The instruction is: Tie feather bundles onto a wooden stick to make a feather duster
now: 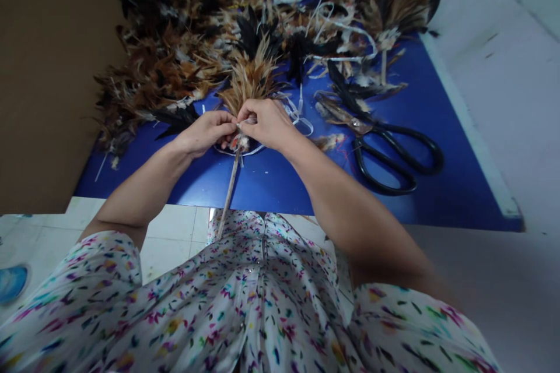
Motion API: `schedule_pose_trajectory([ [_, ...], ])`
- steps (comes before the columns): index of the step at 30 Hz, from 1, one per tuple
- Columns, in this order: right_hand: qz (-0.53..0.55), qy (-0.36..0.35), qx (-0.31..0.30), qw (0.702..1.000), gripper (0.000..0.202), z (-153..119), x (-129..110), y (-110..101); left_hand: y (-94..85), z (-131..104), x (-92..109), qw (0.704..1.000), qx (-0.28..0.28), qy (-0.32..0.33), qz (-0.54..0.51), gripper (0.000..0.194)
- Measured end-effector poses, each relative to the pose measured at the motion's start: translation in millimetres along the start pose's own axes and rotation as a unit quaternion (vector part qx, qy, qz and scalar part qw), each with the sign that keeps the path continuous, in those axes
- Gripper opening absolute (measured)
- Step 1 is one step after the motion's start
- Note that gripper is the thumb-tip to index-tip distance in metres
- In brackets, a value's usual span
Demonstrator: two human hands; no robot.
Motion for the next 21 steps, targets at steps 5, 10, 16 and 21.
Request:
schedule_pose_trajectory([
  [5,-0.051,-0.017,-0.015,0.998,0.016,-1.7,-5.4,-3.4,-0.2,0.1,-0.5,1.000,-0.004,0.003,0.017,0.019],
  [10,-0.042,0.019,-0.049,0.998,0.015,-0.1,-4.9,-1.9,0.3,0.4,-0.9,0.999,-0.001,0.006,0.037,0.017],
  [16,0.101,0.096,-0.083,0.987,0.005,2.2,-2.7,3.3,1.4,-0.4,-0.9,0.999,0.003,0.012,0.037,0.011],
  [21,0.157,0.130,-0.093,0.975,0.010,2.3,-4.0,3.5,1.4,1.3,-5.7,0.997,0.019,0.048,0.060,0.008],
])
Point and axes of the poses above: each hand's wrist, its own z-axis towards the middle knuckle, its own y-axis out of the palm, x = y × z, the point moved 2 cm from there along z, towards the middle knuckle, and after that the axes turned 12 degrees about -z, right-handed, at the moved point
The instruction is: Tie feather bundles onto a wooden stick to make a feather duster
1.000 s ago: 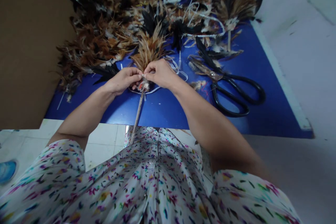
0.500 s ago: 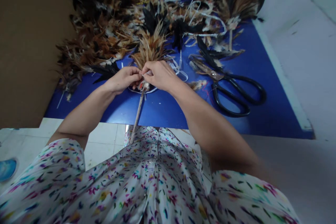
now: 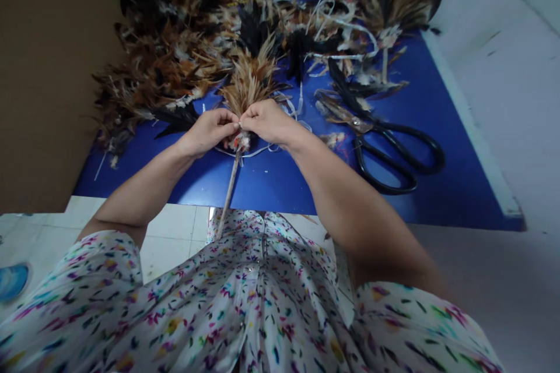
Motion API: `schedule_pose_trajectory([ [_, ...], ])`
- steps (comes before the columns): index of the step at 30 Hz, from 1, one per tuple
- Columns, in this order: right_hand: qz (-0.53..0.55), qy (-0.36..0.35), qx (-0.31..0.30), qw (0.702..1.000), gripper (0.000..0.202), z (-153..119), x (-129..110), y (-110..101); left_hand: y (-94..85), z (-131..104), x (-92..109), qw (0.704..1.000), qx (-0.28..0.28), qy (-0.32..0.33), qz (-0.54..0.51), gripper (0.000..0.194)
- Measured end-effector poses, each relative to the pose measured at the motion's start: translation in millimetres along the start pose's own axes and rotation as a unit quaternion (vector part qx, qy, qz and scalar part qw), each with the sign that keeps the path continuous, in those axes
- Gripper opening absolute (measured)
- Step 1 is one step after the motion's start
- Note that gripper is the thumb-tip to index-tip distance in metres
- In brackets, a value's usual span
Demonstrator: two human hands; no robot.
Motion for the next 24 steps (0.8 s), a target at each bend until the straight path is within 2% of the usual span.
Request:
schedule_pose_trajectory([
  [4,-0.003,0.009,-0.001,1.000,0.012,1,2,0,-3.1,2,-4,0.994,0.032,0.078,0.064,0.009],
  [9,0.003,0.026,-0.009,1.000,0.014,-1,2,0,-4.3,-4,1,0.967,0.063,0.161,0.187,0.005],
  [14,0.046,0.045,-0.016,0.998,0.014,-4,-1,-2,-1.0,-8,6,0.953,0.081,0.186,0.226,0.007],
  [24,0.076,0.064,-0.021,0.995,0.015,-6,-5,0,0.8,-8,4,0.947,0.093,0.194,0.239,0.007],
])
Point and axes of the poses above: each hand's wrist, its own z-axis towards the middle knuckle, its own y-axis out of the palm, x = y × z, the point moved 2 cm from there along z, towards the middle knuckle, and after that the axes turned 12 degrees about -z, right-handed, at the moved point
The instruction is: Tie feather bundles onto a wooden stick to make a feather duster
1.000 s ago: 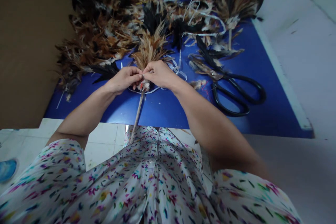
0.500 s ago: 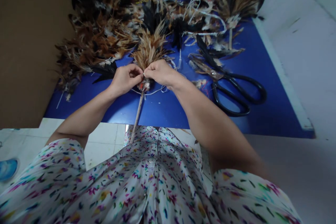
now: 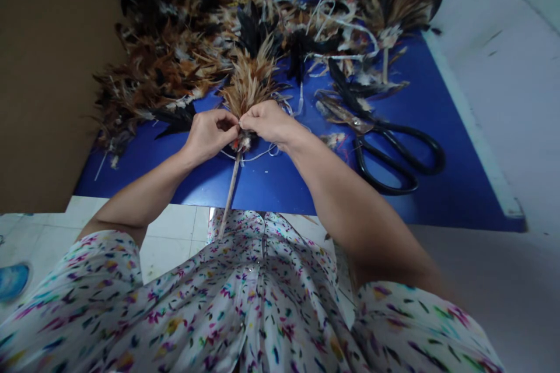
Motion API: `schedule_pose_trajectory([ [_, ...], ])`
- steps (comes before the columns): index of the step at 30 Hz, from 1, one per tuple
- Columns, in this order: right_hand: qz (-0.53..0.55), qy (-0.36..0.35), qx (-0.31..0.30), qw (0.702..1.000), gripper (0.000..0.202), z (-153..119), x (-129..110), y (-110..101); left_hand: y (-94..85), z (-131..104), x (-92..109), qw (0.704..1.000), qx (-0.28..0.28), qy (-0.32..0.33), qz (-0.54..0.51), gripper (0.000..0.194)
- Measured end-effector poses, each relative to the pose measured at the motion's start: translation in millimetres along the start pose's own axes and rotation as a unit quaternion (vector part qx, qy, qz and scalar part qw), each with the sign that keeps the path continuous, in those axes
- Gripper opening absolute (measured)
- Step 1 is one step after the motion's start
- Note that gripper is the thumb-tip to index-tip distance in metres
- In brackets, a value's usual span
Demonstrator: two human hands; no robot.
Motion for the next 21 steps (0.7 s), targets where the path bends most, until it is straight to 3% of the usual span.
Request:
schedule_pose_trajectory([
  [7,-0.008,-0.006,0.008,1.000,0.014,-1.8,-0.7,0.2,0.8,0.0,0.5,1.000,0.014,-0.005,0.003,0.006],
  [21,0.011,0.026,-0.035,0.999,0.014,1.6,3.0,-5.6,-2.3,2.8,-6.0,0.999,-0.019,-0.021,-0.040,0.008],
])
Point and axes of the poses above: each hand's wrist, its own z-axis towards the middle knuckle, its own y-axis out of the palm, x = y × z, the point moved 2 cm from there along z, towards the middle knuckle, and after that the axes turned 12 degrees about -z, right-handed, at the moved point
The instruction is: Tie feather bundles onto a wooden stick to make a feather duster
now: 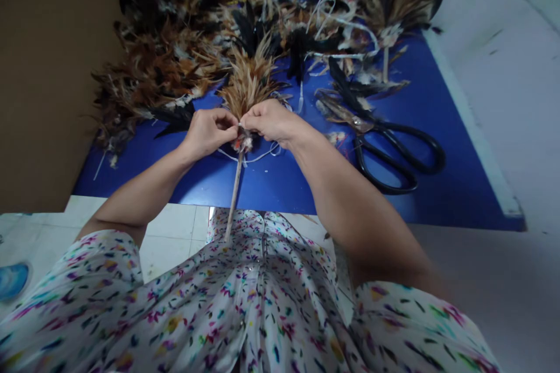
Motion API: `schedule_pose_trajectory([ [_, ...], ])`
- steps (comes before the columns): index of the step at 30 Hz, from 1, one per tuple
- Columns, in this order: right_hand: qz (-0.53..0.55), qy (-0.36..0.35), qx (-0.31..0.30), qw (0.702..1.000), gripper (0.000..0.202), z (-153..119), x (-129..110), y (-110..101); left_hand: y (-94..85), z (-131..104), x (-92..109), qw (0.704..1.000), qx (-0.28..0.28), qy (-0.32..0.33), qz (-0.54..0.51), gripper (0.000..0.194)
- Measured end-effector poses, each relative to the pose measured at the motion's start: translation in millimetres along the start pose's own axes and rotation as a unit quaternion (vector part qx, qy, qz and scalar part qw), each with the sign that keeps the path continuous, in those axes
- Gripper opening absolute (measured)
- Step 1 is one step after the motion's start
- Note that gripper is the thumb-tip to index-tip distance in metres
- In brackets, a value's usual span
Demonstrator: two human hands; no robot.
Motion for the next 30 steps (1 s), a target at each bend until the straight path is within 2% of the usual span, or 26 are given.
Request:
schedule_pose_trajectory([
  [8,-0.020,-0.020,0.035,0.999,0.013,-1.9,-3.5,-0.6,-0.1,1.1,-1.4,0.999,-0.018,-0.015,-0.039,0.010],
  [15,-0.031,-0.053,0.043,0.997,0.012,0.5,-1.2,-1.0,0.2,1.0,-2.3,0.998,-0.025,-0.025,-0.051,0.011],
  [30,-0.040,-0.029,0.044,0.998,0.016,-1.1,-1.7,1.8,0.6,-0.6,0.6,0.999,-0.021,-0.026,-0.038,0.010],
])
Point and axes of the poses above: each hand's wrist, its own z-axis towards the middle knuckle, its own y-axis out of the palm, x = y × z, the point moved 2 cm from there along z, towards the middle knuckle, and after that the axes turned 12 degrees about -z, right-handed, at the moved point
